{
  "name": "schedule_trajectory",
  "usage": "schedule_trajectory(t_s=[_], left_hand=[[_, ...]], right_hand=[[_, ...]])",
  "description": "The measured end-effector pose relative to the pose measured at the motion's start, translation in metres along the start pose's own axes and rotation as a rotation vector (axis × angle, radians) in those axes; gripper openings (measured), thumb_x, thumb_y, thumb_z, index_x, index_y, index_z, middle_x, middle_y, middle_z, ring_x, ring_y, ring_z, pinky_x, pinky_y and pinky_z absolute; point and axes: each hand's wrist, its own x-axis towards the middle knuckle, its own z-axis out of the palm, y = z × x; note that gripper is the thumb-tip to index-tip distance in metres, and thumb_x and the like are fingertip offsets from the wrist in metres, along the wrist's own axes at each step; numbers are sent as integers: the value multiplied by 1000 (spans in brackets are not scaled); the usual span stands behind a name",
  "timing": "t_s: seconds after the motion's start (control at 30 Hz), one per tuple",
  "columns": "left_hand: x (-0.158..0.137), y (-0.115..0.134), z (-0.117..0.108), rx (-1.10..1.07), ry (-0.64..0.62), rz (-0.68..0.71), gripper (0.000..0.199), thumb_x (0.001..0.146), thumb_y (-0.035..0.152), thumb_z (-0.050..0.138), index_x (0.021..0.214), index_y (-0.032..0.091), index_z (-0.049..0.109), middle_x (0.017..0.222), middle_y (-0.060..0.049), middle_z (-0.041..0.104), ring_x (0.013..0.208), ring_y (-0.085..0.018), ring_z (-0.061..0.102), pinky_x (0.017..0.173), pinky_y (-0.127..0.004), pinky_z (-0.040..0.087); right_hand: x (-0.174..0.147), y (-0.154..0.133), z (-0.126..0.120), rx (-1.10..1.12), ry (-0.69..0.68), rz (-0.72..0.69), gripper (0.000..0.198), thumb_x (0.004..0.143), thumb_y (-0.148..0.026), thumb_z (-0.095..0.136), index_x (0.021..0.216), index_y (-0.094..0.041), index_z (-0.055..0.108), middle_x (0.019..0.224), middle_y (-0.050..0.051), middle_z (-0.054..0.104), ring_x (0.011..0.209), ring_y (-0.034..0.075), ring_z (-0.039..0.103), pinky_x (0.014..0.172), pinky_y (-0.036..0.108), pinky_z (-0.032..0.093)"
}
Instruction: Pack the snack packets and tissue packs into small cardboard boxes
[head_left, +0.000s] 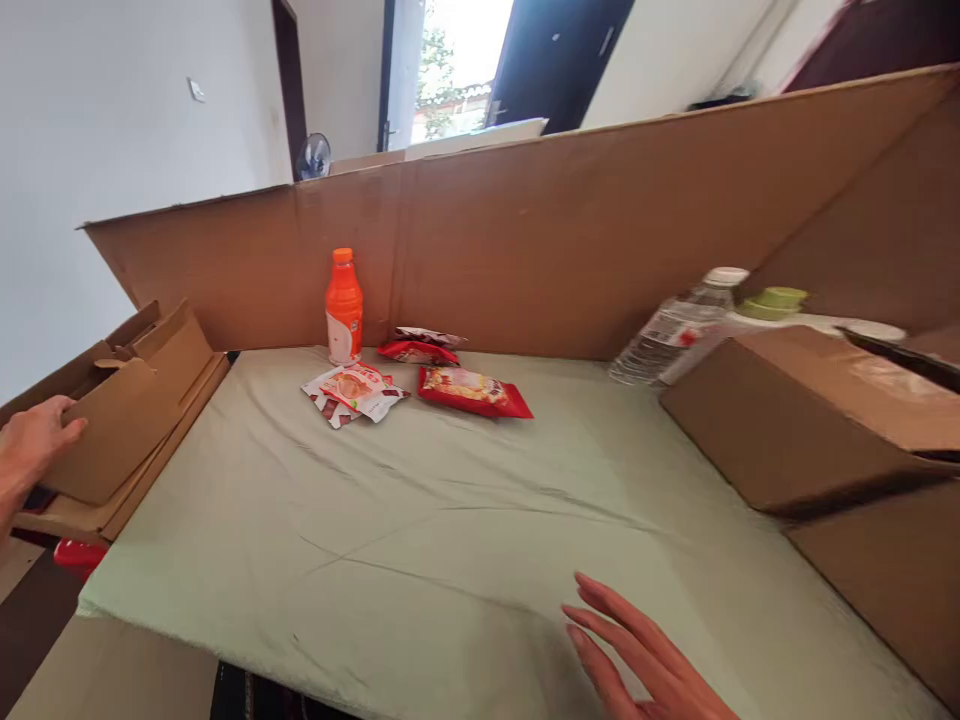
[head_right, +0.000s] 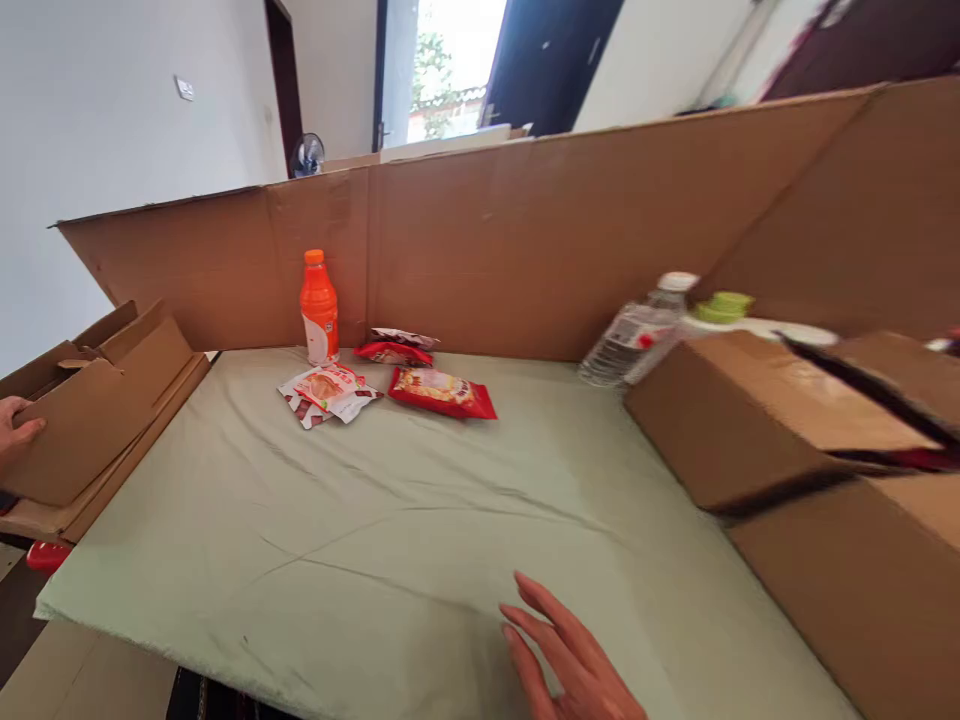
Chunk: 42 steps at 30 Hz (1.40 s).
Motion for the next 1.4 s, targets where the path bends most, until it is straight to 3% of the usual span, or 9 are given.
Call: schedule_trajectory(t_s=[0.13, 0.2, 0.3, 0.47, 0.83, 0.97, 1.1, 1.27, 1.4], left_hand=[[-40, 49, 9, -71, -128, 184, 29, 91, 39, 49, 102, 19, 67, 67, 0, 69, 58, -22, 64, 54, -28, 45], [-71, 92, 14, -230, -152, 490, 23, 94, 35, 48, 99, 22, 67, 82, 0, 76, 67, -20, 69, 62, -28, 50], [-112, 166, 14, -430, 32, 890, 21, 97, 18, 45, 98, 21, 65, 89, -3, 77, 76, -20, 72, 70, -30, 54], [-141, 256, 2, -525, 176, 1072, 21, 95, 6, 43, 88, 21, 57, 70, 0, 63, 60, -20, 58, 58, -31, 46], [-152, 286, 12, -637, 291, 971, 25, 91, 0, 44, 103, 19, 55, 73, 1, 65, 61, -17, 56, 66, -32, 47], [-158, 285, 17, -667, 302, 918, 23, 91, 0, 43, 97, 21, 52, 70, 1, 62, 59, -17, 54, 63, -32, 44], [-159, 285, 13, -661, 245, 922, 22, 92, 0, 46, 96, 21, 52, 72, 1, 63, 60, -16, 55, 63, -32, 42], [-159, 292, 10, -633, 252, 914, 22, 96, 1, 45, 92, 21, 51, 70, 2, 62, 59, -17, 54, 63, -33, 40], [-159, 296, 9, -575, 268, 916, 21, 97, 4, 45, 87, 21, 53, 68, 1, 59, 58, -19, 52, 61, -34, 43]], right_hand=[[18, -15, 0, 71, 26, 36, 21, 101, -32, 56, 100, -25, 76, 122, 8, 76, 103, 24, 76, 87, 36, 65], [23, -18, 3, 121, -6, 59, 21, 100, -32, 57, 101, -25, 77, 125, 8, 75, 106, 24, 76, 89, 37, 65], [30, -20, 10, 225, -69, 106, 23, 101, -34, 56, 104, -26, 77, 129, 9, 73, 111, 25, 74, 83, 34, 66], [59, 9, 27, 184, -160, 110, 27, 101, -32, 50, 104, -26, 76, 135, 10, 70, 119, 25, 70, 81, 35, 65], [233, 72, 117, -197, -358, 104, 67, 84, -9, 65, 149, -9, 51, 160, 26, 41, 150, 40, 34, 118, 55, 34], [269, 70, 142, -161, -387, 222, 41, 98, -26, 65, 136, -12, 61, 142, 19, 59, 133, 33, 55, 112, 56, 42], [276, 76, 119, -54, -387, 330, 27, 98, -28, 63, 120, -13, 69, 119, 13, 72, 111, 27, 67, 100, 49, 52], [259, 68, 42, 179, -319, 345, 32, 95, -21, 47, 118, -16, 70, 111, 9, 77, 100, 24, 72, 87, 35, 56], [250, 30, -26, 754, -63, 353, 23, 89, -34, 65, 110, -25, 70, 107, 3, 78, 92, 20, 72, 86, 36, 59]])
